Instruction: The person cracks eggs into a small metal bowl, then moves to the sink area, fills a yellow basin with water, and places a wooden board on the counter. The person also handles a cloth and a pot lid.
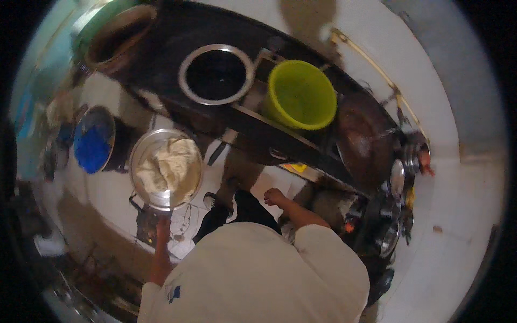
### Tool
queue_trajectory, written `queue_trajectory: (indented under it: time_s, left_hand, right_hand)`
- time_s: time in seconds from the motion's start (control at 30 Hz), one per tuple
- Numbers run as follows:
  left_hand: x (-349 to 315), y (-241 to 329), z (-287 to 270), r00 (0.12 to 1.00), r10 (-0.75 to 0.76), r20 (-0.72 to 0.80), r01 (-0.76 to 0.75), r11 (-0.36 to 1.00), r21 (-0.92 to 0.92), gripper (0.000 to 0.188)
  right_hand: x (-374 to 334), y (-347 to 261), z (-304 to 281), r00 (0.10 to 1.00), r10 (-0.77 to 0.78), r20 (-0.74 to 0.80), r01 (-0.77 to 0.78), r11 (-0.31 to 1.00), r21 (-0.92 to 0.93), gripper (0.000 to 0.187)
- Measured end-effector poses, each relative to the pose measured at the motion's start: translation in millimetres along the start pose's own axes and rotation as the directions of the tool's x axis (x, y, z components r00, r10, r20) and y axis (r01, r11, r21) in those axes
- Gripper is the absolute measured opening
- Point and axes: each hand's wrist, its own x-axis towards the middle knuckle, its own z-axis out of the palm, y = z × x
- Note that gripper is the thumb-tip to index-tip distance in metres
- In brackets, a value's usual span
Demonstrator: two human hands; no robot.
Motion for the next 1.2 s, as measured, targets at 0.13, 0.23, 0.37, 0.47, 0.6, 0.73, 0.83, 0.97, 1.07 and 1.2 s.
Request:
queue_trajectory:
  time_s: [0.13, 0.23, 0.37, 0.47, 0.6, 0.73, 0.83, 0.97, 1.07, 1.2]
  left_hand:
    - [-73, -37, 13, 0.968, -0.121, 0.218, 0.095, 0.987, 0.127, 0.029]
    - [-104, -48, 28, 0.918, -0.152, 0.365, 0.054, 0.962, 0.267, 0.030]
    - [-104, -44, 44, 0.882, -0.145, 0.448, -0.004, 0.949, 0.316, 0.030]
    - [-80, -30, 39, 0.889, -0.112, 0.443, -0.017, 0.961, 0.275, 0.030]
    - [-39, 1, 19, 0.948, -0.051, 0.315, 0.021, 0.995, 0.100, 0.031]
    - [-13, 31, 17, 0.980, 0.014, 0.197, -0.015, 1.000, 0.008, 0.031]
    - [-7, 46, 40, 0.969, 0.121, 0.216, -0.126, 0.992, 0.011, 0.032]
    - [-13, 61, 89, 0.904, -0.061, 0.424, 0.184, 0.949, -0.256, 0.030]
    - [-17, 78, 126, 0.908, 0.050, 0.415, -0.151, 0.965, 0.213, 0.029]
    - [-25, 98, 159, 0.904, 0.047, 0.424, -0.213, 0.910, 0.355, 0.028]
  right_hand:
    - [-1, 35, -12, 0.895, -0.412, 0.174, 0.444, 0.865, -0.234, 0.031]
    - [-21, 45, -5, 0.997, -0.053, -0.064, 0.066, 0.975, 0.214, 0.029]
    - [-55, 44, 7, 0.990, 0.023, -0.143, 0.015, 0.964, 0.264, 0.030]
    - [-72, 38, 9, 0.990, -0.081, -0.120, 0.108, 0.965, 0.239, 0.023]
    - [-81, 3, 5, 0.974, -0.210, -0.089, 0.218, 0.972, 0.088, 0.022]
    - [-96, -69, -20, 0.886, -0.463, -0.004, 0.415, 0.799, -0.435, 0.032]
    - [-116, -136, -59, 0.789, -0.609, 0.077, 0.536, 0.622, -0.570, 0.036]
    - [-141, -218, -133, 0.733, -0.677, 0.065, 0.642, 0.656, -0.398, 0.038]
    - [-151, -265, -196, 0.632, -0.772, -0.070, 0.737, 0.626, -0.255, 0.040]
    - [-152, -323, -278, 0.539, -0.812, -0.225, 0.698, 0.580, -0.420, 0.034]
